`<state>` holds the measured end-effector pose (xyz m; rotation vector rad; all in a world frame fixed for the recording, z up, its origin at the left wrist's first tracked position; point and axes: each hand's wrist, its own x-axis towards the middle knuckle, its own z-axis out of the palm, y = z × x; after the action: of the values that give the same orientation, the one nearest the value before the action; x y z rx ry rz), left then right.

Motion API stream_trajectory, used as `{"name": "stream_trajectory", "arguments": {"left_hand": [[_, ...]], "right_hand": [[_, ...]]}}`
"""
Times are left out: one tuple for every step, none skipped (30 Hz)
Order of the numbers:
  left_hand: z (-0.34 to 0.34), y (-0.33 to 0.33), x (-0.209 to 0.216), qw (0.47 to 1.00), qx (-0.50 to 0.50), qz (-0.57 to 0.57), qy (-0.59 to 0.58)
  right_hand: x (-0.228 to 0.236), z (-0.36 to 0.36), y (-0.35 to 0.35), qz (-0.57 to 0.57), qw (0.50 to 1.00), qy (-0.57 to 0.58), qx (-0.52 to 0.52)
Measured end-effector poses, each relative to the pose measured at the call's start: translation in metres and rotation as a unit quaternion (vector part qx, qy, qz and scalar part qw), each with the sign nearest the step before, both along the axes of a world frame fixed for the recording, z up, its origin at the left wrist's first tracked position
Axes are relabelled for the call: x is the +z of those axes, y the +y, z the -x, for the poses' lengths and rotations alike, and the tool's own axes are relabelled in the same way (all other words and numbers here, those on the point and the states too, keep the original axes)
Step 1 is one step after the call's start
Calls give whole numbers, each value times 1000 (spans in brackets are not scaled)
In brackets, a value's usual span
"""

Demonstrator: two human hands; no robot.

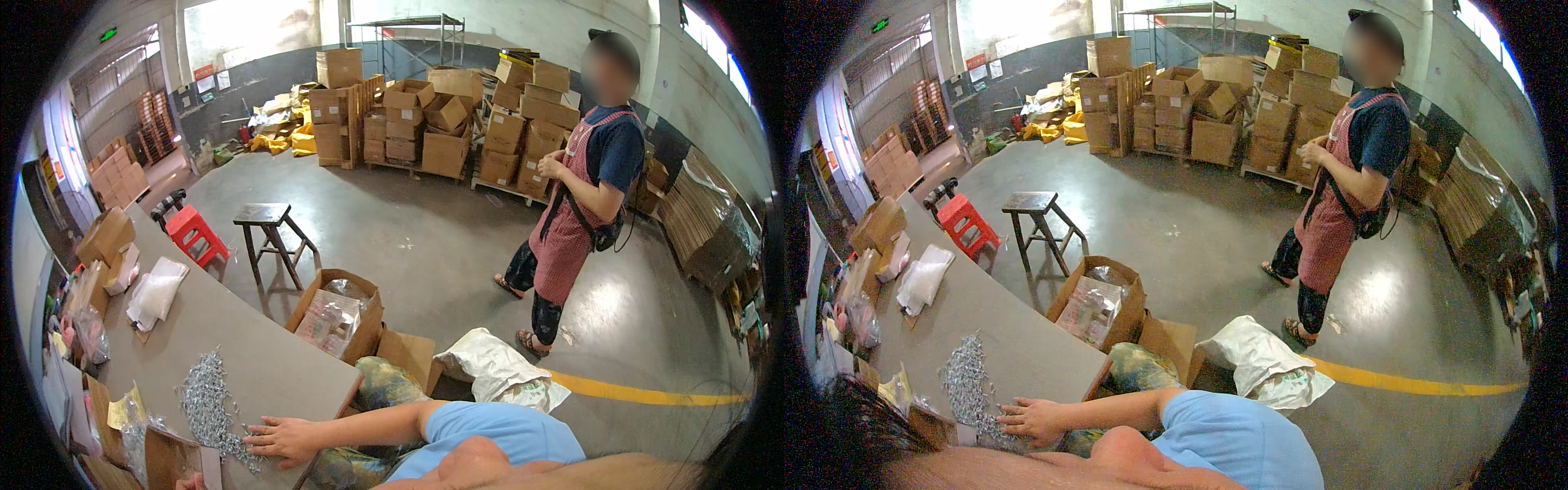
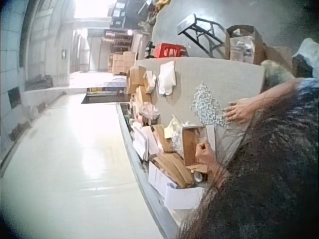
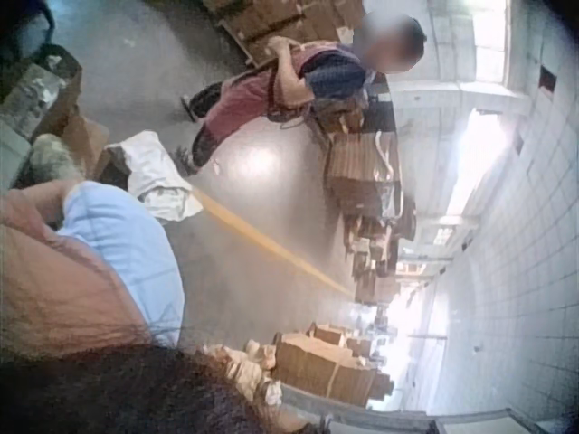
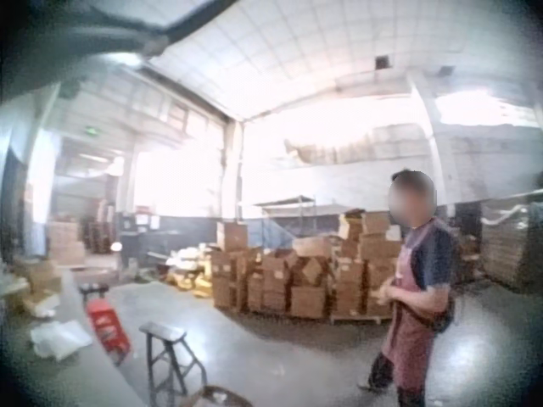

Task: The person picks up screws from a pile on a table and places them one by one into a small plastic bag held in the other hand.

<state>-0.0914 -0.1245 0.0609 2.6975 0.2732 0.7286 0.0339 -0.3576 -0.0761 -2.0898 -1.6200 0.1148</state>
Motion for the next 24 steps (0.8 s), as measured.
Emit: {"name": "stream_trajectory", "arguments": {"left_hand": [[5,6,-8,997,-48,-3,-53],[10,3,-10,995,-59,64,-44],[12,0,-12,992,-64,102,-38],[14,-3,-16,991,-59,121,-28],[17,-7,-17,989,-54,134,-18],[18,-12,-22,987,-54,151,-8],[19,-19,-26,985,-56,165,2],[19,-25,-30,982,-59,179,12],[22,-29,-34,980,-60,190,22],[23,-34,-38,977,-62,202,32],[24,-41,-43,974,-64,215,45],[27,-46,-48,970,-64,226,56],[29,-52,-52,967,-68,237,68],[30,-57,-57,963,-71,247,78],[32,-62,-62,959,-75,257,89],[34,-65,-67,956,-81,266,95],[36,-70,-72,953,-84,273,103],[35,-73,-76,950,-87,280,110],[35,-78,-80,946,-93,287,115],[35,-82,-85,944,-97,293,119],[32,-86,-90,941,-104,299,123],[30,-90,-94,938,-110,304,125],[28,-94,-98,935,-117,311,126],[27,-96,-102,932,-120,317,126]], "right_hand": [[5,2,0,-2,1000,8,1],[9,3,-1,-3,1000,1,-4],[12,4,-1,-3,1000,-5,-9],[13,4,-1,-4,1000,-10,-14],[12,4,0,4,1000,-8,-14],[11,4,0,12,1000,-5,-15],[11,3,0,20,1000,-3,-16],[10,3,-2,26,1000,-1,-14],[12,4,-2,29,1000,0,-10],[14,5,-2,33,999,2,-6],[13,5,-2,33,999,-2,-8],[12,5,-3,31,999,-7,-9],[12,5,-3,30,999,-12,-11],[12,6,-3,27,999,-8,-14],[13,6,-3,25,1000,-5,-17],[15,6,-3,23,1000,-1,-19],[17,7,-3,8,1000,-6,-23],[20,7,-5,-7,1000,-10,-27],[22,9,-5,-21,999,-15,-32],[17,10,-4,-60,998,-7,-18],[13,10,-4,-98,995,0,-4],[10,11,-3,-137,991,8,9],[6,19,-5,-158,986,34,45],[9,31,-11,-178,979,62,82]]}}
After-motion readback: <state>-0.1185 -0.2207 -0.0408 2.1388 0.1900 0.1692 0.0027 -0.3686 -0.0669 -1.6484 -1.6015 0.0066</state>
